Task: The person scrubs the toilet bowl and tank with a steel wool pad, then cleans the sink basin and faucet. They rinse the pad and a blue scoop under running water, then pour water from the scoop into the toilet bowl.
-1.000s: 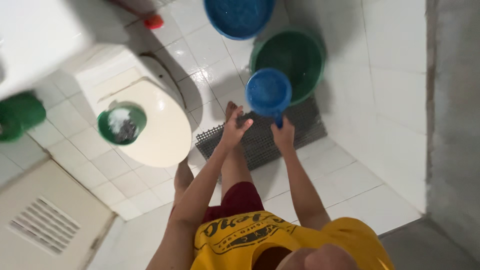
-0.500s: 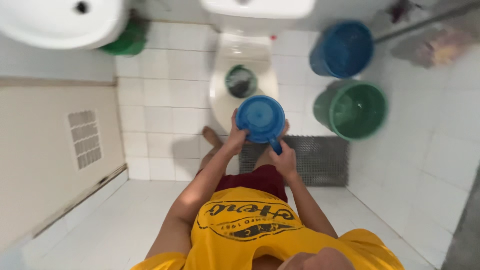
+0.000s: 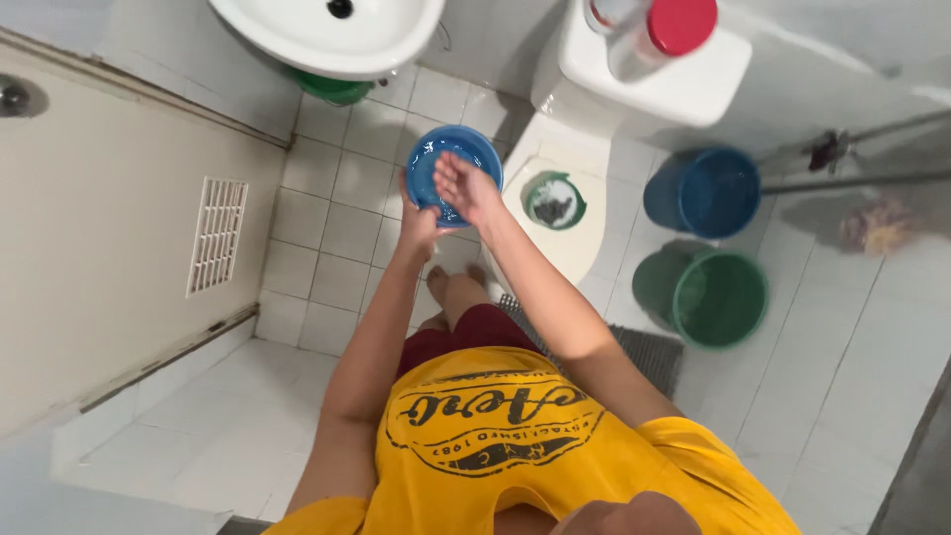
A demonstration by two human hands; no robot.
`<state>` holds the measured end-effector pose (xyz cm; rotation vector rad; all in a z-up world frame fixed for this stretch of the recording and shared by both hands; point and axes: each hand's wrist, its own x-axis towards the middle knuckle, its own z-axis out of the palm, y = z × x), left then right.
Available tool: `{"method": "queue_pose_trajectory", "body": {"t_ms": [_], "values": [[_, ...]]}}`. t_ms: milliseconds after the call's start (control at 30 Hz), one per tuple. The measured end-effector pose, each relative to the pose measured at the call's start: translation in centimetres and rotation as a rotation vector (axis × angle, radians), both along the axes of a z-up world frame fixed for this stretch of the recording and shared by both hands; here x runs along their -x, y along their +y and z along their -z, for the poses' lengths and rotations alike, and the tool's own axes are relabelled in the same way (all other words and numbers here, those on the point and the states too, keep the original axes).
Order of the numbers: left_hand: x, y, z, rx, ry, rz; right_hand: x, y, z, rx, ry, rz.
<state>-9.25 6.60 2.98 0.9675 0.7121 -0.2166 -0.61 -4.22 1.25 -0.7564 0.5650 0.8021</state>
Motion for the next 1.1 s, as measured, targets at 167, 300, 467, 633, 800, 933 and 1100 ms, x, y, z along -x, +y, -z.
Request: {"method": "queue_pose_trajectory", "body": {"t_ms": [167,300,467,633,800,933,1100], "values": [[-4.6,3.4,-1.4,0.045,-0.101,-0.089,-6.1,5.9,5.8,-0.176,0.279,0.140],[-9.6,6.1,-2.4,0.038,-0.042,-0.136,-10.7,8.7,6.7,-0.313,0.328,0.260],[-15.9,10.8,-3.9,0.035,-0.045,-0.207,-20.9,14.6,-0.3,-0.778,0.140,0.230],[-21.2,14.4,-3.5,0.038,-0.036,-0.207,-32.4,21.3,-12.7,-0.270,-0.561,-0.231],[-24.5,17.1,-2.3,0.074,-0.039,-0.184,-34.9,18.5,-12.5,0.229,-0.821,-0.373],[-26.0,17.7,0.2,0.085,-0.027,-0.097,-30.1,16.7,-3.5,0.198,-0.123,-0.430],[-27.6,19.6,4.3,0.035,0.086,0.051,-26.2,19.0,5.0,-0.098,0.338,0.175]]}}
